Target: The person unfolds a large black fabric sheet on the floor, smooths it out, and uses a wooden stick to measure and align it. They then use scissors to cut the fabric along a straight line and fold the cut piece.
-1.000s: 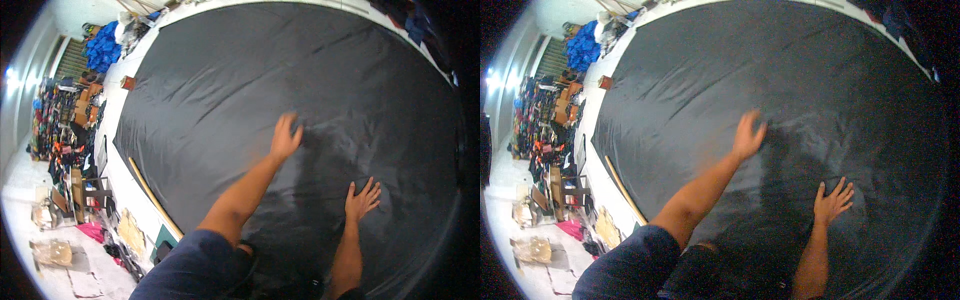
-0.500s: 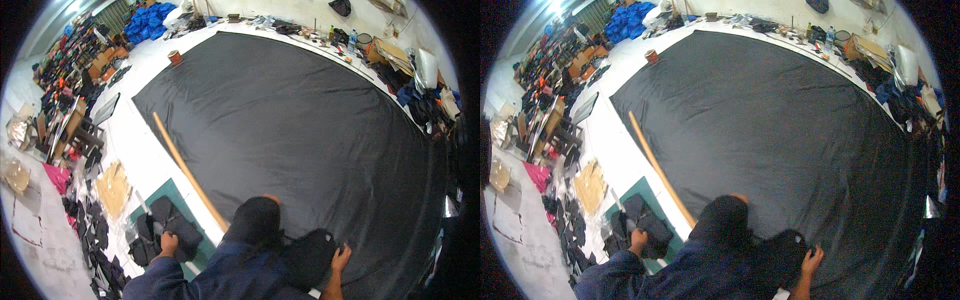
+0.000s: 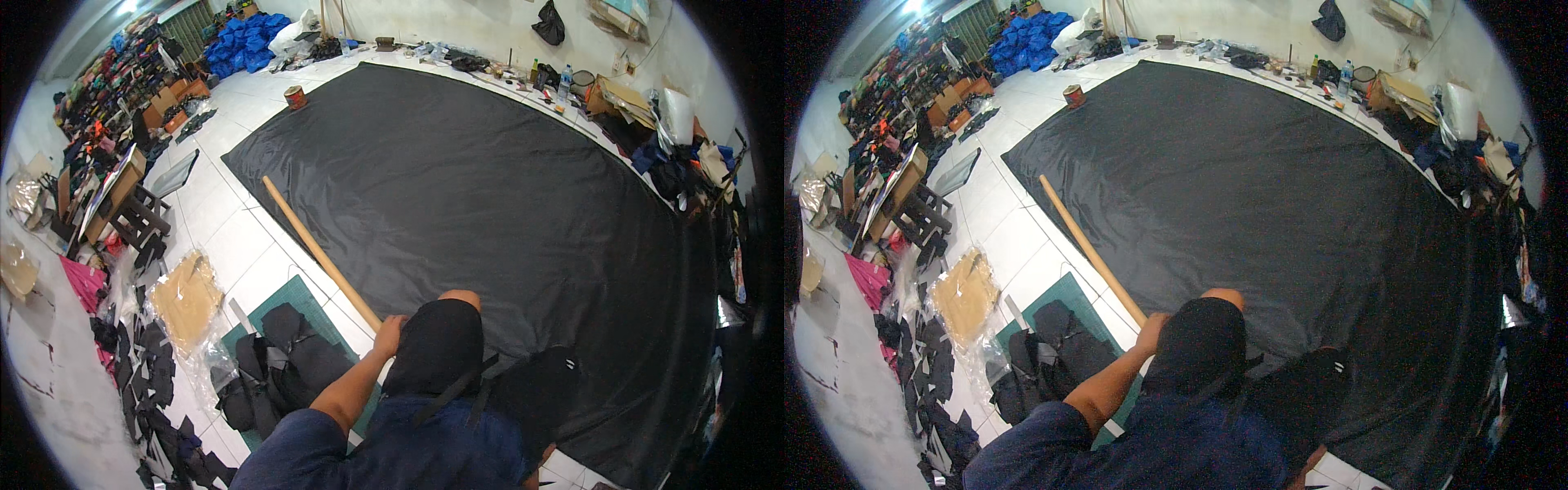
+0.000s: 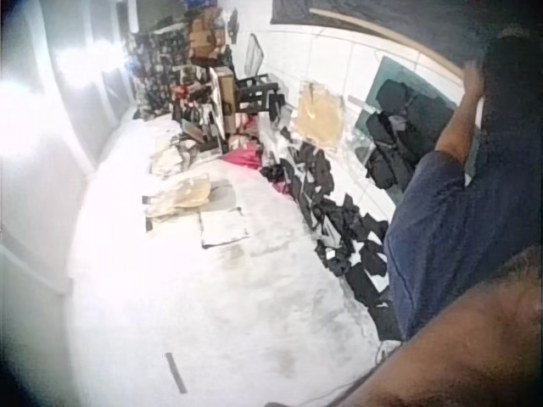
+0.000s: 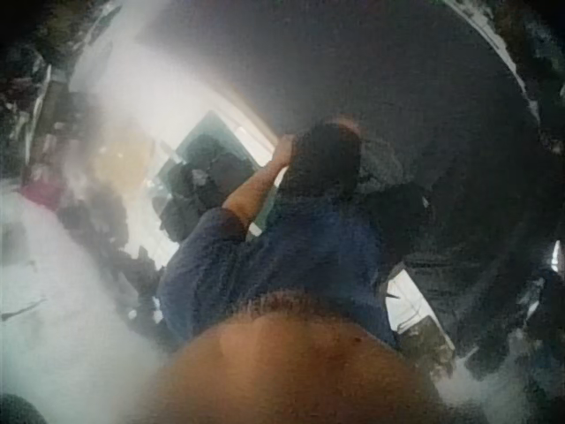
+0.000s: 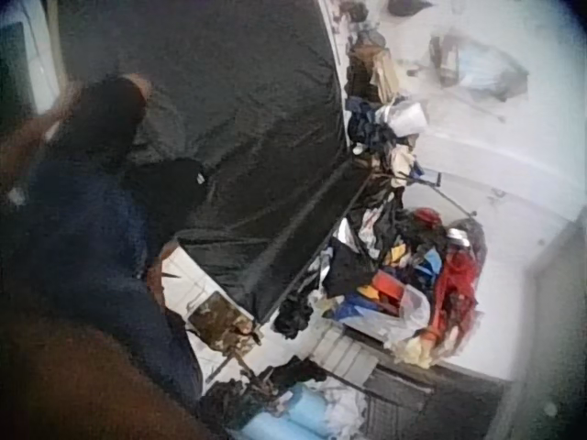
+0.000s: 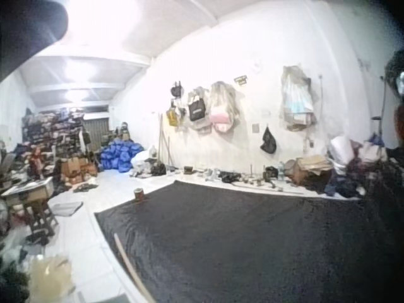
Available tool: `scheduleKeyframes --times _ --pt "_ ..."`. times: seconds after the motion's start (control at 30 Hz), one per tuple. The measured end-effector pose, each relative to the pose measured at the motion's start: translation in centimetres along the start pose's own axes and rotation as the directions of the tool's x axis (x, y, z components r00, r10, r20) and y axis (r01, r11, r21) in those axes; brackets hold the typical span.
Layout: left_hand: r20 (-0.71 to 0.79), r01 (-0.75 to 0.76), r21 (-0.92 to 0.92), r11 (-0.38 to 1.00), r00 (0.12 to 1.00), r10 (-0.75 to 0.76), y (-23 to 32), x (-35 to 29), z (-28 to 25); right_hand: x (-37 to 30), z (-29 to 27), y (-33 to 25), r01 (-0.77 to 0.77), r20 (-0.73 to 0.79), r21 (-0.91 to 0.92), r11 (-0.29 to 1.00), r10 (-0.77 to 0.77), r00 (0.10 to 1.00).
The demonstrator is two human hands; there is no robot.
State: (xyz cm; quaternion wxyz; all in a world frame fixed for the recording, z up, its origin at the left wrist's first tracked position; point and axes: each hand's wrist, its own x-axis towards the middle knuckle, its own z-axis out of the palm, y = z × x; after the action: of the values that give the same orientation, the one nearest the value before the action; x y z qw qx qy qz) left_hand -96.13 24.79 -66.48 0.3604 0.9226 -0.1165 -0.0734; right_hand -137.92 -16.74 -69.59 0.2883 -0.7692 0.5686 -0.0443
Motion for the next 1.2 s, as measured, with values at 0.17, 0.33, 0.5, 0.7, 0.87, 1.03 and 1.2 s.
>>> scheduleKeyframes --times 0.17,0.33,0.5,0.7,0.87,1.03,1.2 --pt "0.262 -0.071 0.320 0.945 0.965 -0.016 -5.7 0.0 -1.7 4.0 -0.5 -2.7 0.126 0.041 -0.094 0.988 -0.123 0.992" --pt "0.161 0.063 0.317 0.946 0.980 -0.119 -3.5 1.8 -5.2 7.2 -4.2 -4.1 0.278 0.121 -0.211 0.937 -0.257 0.959" --pt "0.401 -0.207 0.621 0.756 0.912 -0.080 -2.3 3.2 -5.9 8.1 -8.6 -8.0 0.529 0.389 -0.296 0.795 -0.405 0.827" --pt "0.233 -0.455 0.502 0.735 0.890 0.392 -6.4 0.4 -6.7 6.1 -2.7 -11.1 0.658 0.299 -0.299 0.692 -0.587 0.753" --pt "0.205 -0.481 0.389 0.786 0.877 0.435 -6.3 -1.5 -7.0 1.5 1.6 -9.7 0.759 0.230 -0.235 0.607 -0.724 0.651" --pt "0.252 -0.497 0.510 0.702 0.867 0.430 -6.5 -2.6 -8.5 -3.0 4.2 -9.6 0.857 0.226 -0.085 0.508 -0.828 0.514" --pt "0.348 -0.472 0.470 0.746 0.876 0.334 -6.2 -4.1 -9.6 -8.2 4.6 -10.1 0.889 0.425 0.136 0.437 -0.837 0.346"
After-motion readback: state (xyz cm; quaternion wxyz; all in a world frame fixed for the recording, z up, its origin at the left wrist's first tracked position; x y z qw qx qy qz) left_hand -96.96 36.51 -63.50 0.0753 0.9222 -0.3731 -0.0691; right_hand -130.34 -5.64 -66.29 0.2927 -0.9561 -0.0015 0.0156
